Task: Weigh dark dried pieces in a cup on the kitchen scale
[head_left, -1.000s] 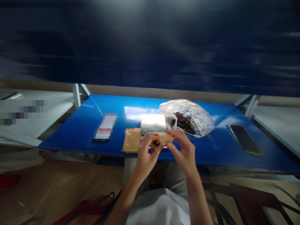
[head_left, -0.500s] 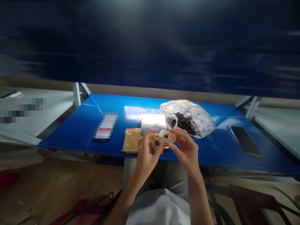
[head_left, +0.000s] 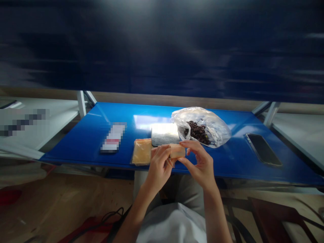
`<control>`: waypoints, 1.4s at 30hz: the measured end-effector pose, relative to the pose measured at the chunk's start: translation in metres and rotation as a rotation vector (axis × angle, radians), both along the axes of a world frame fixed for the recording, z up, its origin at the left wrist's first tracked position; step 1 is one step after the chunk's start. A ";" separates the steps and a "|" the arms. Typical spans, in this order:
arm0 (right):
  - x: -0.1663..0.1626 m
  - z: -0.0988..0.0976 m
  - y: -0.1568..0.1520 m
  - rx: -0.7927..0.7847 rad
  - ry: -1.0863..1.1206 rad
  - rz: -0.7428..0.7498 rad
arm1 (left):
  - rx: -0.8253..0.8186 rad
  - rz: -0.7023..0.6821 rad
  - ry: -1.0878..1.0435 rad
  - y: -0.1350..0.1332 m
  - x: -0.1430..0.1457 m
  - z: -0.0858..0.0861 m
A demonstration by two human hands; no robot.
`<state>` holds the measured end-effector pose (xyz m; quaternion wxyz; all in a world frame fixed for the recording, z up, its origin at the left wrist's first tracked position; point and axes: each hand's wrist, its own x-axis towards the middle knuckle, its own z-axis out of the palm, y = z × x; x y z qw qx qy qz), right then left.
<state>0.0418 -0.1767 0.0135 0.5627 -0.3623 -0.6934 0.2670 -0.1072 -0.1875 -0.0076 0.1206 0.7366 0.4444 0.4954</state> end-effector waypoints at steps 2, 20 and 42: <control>0.000 0.001 0.000 -0.001 -0.012 -0.007 | -0.007 0.009 -0.028 0.000 0.001 0.000; 0.002 -0.003 0.000 -0.057 0.048 -0.082 | -0.130 0.029 -0.334 -0.001 0.003 -0.009; 0.046 -0.074 0.038 -0.308 -0.133 -0.494 | -0.546 -0.033 -1.155 -0.003 -0.016 0.013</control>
